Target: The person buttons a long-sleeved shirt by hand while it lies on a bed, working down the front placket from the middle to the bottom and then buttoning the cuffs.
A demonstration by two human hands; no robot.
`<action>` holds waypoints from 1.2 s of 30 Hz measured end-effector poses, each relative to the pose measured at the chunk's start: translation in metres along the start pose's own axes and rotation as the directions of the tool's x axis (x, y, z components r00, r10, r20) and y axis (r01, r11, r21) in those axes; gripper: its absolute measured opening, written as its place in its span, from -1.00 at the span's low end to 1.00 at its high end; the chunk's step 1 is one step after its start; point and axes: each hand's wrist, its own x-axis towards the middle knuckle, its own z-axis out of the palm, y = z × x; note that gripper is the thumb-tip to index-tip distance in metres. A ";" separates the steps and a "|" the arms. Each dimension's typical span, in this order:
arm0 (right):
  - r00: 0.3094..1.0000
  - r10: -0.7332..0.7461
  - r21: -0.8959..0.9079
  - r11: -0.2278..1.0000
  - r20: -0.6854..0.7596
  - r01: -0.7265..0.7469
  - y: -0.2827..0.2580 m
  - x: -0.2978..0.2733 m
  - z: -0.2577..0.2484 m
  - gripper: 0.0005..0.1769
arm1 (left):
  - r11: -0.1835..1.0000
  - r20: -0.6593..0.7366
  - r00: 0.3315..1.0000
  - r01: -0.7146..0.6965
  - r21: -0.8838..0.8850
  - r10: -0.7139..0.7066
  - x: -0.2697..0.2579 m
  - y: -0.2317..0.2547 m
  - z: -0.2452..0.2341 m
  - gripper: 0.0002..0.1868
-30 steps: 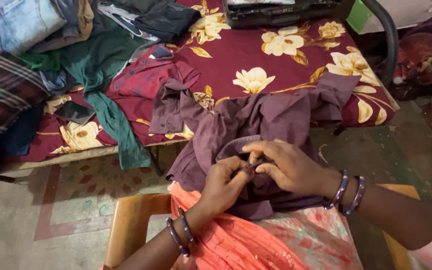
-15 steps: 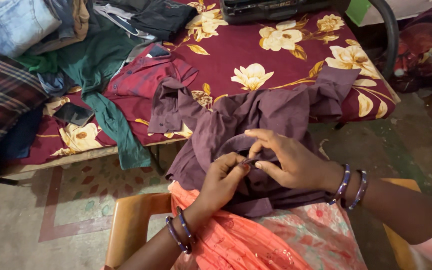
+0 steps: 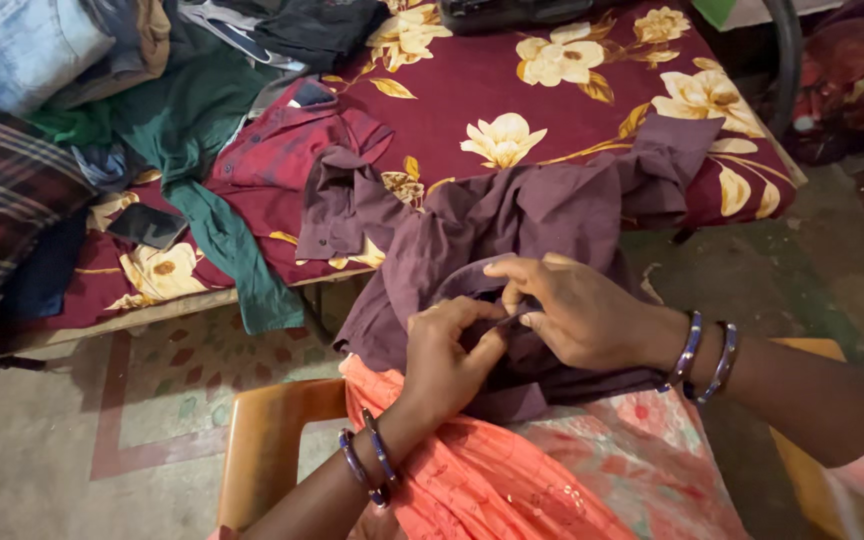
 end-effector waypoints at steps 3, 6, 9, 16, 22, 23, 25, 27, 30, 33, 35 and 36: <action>1.000 -0.026 0.061 0.998 0.003 0.025 0.000 0.001 -0.004 -0.33 | 0.999 0.147 0.989 -0.036 0.001 0.035 0.004 -0.006 -0.002 -0.82; 0.998 -0.033 0.220 0.975 -0.048 0.042 -0.001 0.000 -0.005 -0.35 | 0.979 0.234 0.971 0.082 -0.185 -0.037 0.006 -0.018 -0.003 -0.82; 0.961 0.276 0.249 0.932 -0.024 -0.262 0.001 0.000 -0.001 -0.35 | 0.968 0.289 0.953 0.152 -0.198 -0.091 0.008 -0.030 0.000 -0.84; 0.814 0.564 0.550 0.639 0.142 -0.538 0.014 0.001 0.015 -0.32 | 0.916 0.411 0.910 0.210 -0.341 -0.056 -0.004 -0.035 0.008 -0.85; 0.843 0.515 0.414 0.741 0.155 -0.528 0.009 0.003 0.003 -0.39 | 0.890 0.313 0.898 0.390 -0.238 -0.309 -0.009 -0.019 0.013 -0.85; 0.871 0.469 0.410 0.773 0.145 -0.484 0.009 0.003 0.001 -0.39 | 0.874 0.342 0.900 0.377 -0.306 -0.268 -0.008 -0.022 0.011 -0.85; 0.895 0.426 0.405 0.801 0.131 -0.440 0.014 0.002 -0.004 -0.38 | 0.853 0.374 0.900 0.365 -0.372 -0.223 -0.005 -0.025 0.010 -0.84; 0.983 0.134 0.342 0.924 0.122 -0.169 0.024 0.001 -0.009 -0.48 | 0.848 0.339 0.938 0.232 -0.476 -0.067 -0.003 -0.027 0.010 -0.86; 0.877 0.249 0.522 0.725 0.410 -0.450 0.048 0.003 -0.023 -0.53 | 0.898 0.385 0.923 0.180 -0.402 -0.013 -0.003 -0.029 0.003 -0.85; 0.888 0.211 0.650 0.615 0.408 -0.445 0.058 0.003 -0.026 -0.55 | 0.883 0.427 0.904 0.178 -0.434 0.027 -0.001 -0.029 0.000 -0.84; 0.894 0.154 0.547 0.744 0.420 -0.385 0.056 0.002 -0.029 -0.55 | 0.869 0.434 0.900 0.179 -0.461 0.045 0.002 -0.029 -0.001 -0.85; 0.892 0.098 0.431 0.849 0.441 -0.306 0.054 0.002 -0.030 -0.54 | 0.854 0.440 0.896 0.180 -0.489 0.063 0.002 -0.029 -0.001 -0.86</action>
